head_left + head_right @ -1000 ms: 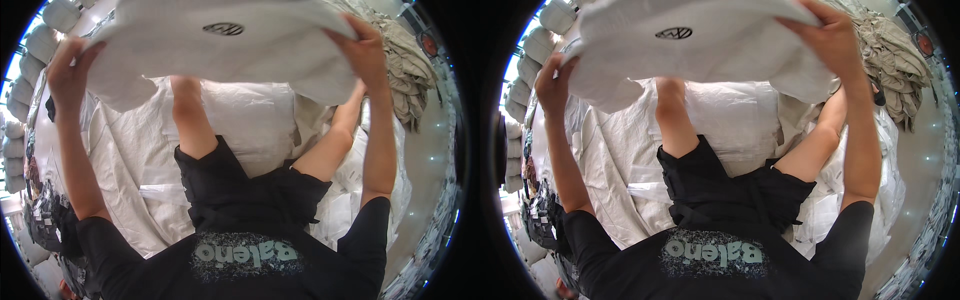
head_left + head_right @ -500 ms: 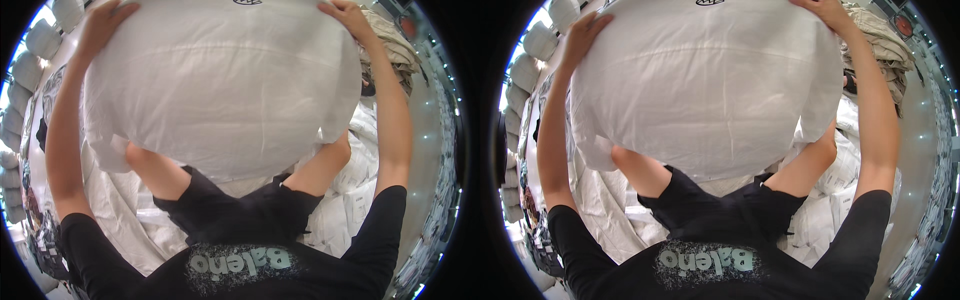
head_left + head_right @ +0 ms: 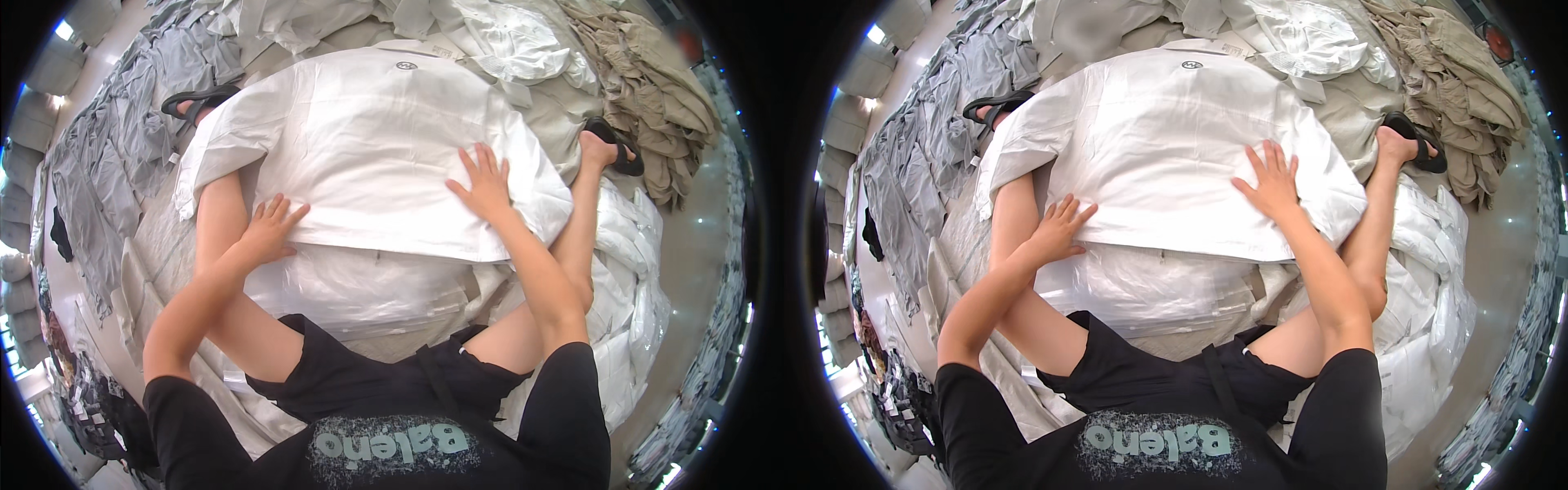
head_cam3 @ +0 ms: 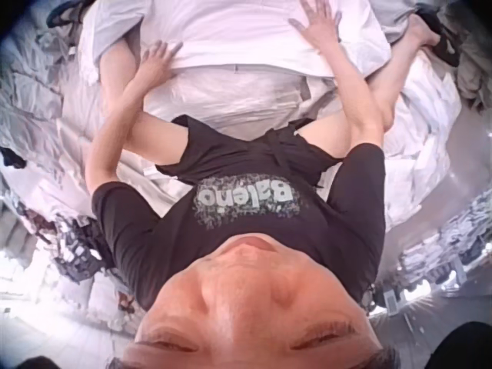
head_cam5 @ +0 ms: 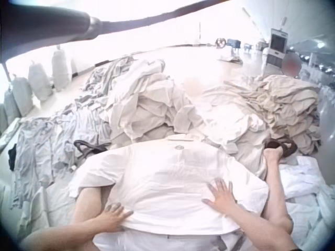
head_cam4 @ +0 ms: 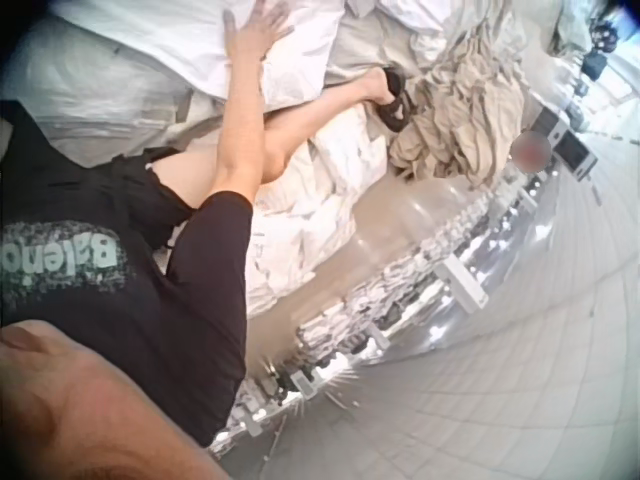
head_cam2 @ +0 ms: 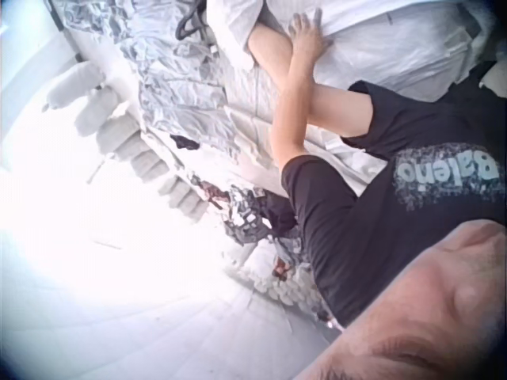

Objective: The person sits on the floor and repeatedly folds white shirts, places them into clear plastic bags, and seals the bags. They handle the garments one at a time, smoothing and aligning them before packaging.

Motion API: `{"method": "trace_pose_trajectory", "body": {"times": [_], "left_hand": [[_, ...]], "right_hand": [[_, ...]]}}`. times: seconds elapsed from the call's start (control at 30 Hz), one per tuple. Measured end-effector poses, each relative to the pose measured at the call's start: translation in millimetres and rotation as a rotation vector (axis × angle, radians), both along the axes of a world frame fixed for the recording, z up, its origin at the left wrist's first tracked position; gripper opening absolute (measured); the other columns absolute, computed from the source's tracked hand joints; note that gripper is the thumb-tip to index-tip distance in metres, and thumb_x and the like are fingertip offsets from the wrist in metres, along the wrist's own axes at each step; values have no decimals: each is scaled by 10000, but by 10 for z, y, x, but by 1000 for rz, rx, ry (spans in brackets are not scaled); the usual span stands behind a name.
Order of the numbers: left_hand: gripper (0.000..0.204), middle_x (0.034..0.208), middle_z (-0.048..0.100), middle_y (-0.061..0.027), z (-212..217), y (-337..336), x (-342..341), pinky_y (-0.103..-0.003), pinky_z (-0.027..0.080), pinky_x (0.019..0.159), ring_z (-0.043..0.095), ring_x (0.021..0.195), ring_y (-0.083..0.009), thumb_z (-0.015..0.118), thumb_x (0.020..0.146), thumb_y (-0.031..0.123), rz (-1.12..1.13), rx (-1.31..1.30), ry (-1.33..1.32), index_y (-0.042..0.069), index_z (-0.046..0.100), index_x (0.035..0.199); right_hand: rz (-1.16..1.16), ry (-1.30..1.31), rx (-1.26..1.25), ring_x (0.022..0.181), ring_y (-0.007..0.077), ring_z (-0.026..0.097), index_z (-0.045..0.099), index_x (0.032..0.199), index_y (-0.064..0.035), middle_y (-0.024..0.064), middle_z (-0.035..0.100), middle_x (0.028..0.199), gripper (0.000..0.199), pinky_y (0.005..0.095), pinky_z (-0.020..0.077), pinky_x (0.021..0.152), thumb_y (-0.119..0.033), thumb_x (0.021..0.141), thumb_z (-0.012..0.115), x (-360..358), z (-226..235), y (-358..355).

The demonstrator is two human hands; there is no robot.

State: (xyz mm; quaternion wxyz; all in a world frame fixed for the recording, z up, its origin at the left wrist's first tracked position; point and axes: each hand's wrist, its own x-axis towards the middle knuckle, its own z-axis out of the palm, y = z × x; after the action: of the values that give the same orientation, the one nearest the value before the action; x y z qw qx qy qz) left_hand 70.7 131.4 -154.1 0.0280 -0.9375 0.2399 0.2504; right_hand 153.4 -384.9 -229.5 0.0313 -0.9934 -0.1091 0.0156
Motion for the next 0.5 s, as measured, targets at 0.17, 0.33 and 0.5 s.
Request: {"method": "trace_pose_trajectory", "body": {"times": [0.17, 0.33, 0.5], "left_hand": [[251, 977, 746, -183, 710, 219, 548, -490, 546, 857, 710, 942, -395, 790, 934, 277, 402, -399, -442, 92, 770, 1104], [654, 1238, 737, -284, 283, 1608, 1123, -465, 534, 1018, 704, 1182, -416, 698, 1006, 503, 1048, -342, -583, -80, 693, 1301], [831, 1223, 747, -320, -403, 2237, 1198, -471, 527, 995, 715, 1131, -453, 604, 1010, 662, 1272, -478, -252, -124, 718, 1255]], "right_hand": [[-71, -144, 165, 1573, 401, 354, 543, 1552, -81, 218, 458, 1643, 611, 643, 200, 1284, -433, 1054, 585, 157, 172, 298], [161, -299, 478, 1531, 398, 411, 505, 1535, 36, 229, 483, 1610, 552, 547, 311, 1267, -133, 1010, 524, 839, 255, 1750], [39, -144, 454, 1625, 351, 275, 396, 1618, 35, 195, 358, 1717, 637, 542, 176, 1338, -208, 1037, 499, 1296, -125, 2923]]}}
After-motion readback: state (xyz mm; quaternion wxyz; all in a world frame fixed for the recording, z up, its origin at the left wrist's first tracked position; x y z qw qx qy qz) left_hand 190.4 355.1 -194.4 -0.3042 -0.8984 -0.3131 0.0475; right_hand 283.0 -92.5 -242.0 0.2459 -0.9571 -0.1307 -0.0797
